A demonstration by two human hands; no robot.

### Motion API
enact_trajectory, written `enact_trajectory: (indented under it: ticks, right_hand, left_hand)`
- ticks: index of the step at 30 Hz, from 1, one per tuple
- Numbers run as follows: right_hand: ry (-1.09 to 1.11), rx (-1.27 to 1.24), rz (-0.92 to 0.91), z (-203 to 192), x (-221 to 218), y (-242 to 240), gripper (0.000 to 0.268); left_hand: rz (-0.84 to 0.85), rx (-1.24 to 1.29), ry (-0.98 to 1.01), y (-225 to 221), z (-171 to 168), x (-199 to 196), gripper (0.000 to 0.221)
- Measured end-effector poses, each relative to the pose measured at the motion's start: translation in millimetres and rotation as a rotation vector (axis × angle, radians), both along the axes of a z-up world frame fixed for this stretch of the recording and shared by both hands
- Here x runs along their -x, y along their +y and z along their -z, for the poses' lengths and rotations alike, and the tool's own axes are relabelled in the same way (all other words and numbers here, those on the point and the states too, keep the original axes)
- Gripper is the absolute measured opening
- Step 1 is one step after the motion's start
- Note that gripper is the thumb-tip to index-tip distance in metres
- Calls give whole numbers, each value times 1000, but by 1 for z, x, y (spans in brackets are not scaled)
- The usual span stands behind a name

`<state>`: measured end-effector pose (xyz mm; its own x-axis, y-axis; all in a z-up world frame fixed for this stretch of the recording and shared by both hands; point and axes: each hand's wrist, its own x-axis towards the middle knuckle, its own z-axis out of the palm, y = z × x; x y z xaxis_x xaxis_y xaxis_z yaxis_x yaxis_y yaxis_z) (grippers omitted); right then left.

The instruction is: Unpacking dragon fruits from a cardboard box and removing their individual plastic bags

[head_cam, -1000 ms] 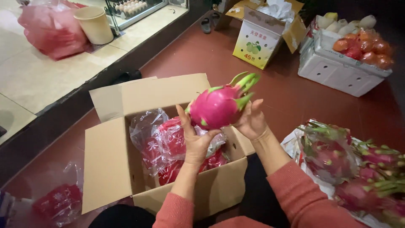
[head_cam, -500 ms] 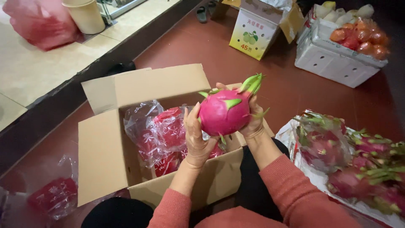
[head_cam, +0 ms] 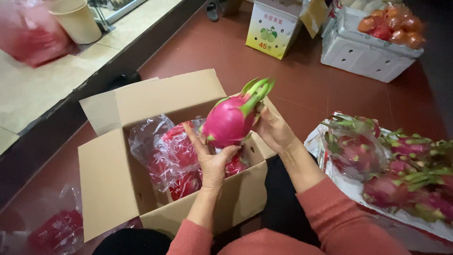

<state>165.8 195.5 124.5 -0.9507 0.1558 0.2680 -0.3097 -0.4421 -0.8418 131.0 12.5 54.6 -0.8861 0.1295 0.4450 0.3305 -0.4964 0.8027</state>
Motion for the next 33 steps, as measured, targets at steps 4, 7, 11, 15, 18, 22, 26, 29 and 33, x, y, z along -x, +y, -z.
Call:
enact_trajectory:
  ticks: [4,7,11,15,18,22,26,29,33]
  right_hand:
    - [-61,-172,6,-3,-11,-10,79]
    - [-105,-300,4,-3,-15,-17,81]
    - [-145,-293,29,-13,-24,-13,74]
    - [-156,-304,49,-38,-32,-22,97]
    - [-129,-323,58,-49,-31,-25,103]
    - [50,-581,178,-40,-20,-24,114]
    - [-164,-417,259,-25,-27,-39,83]
    - [-317,-239,151,-20,-35,-29,90]
    - [-272,-108,254,2,-40,-11,91]
  left_hand:
    - [174,-172,-217,2,11,5,144]
    - [265,-273,-348,2,1,-1,138]
    - [338,-322,-430,-4,-17,-8,134]
    - [479,-364,-572,-5,-32,-7,126]
    - [559,-397,-638,-5,-38,-8,118]
    - [569,-304,-702,2,-6,-2,99]
    - [572,-227,-733,1,0,-4,83]
    - [705,-283,-490,1,-24,-12,96]
    - [557,-12,-577,17,-23,-19,108]
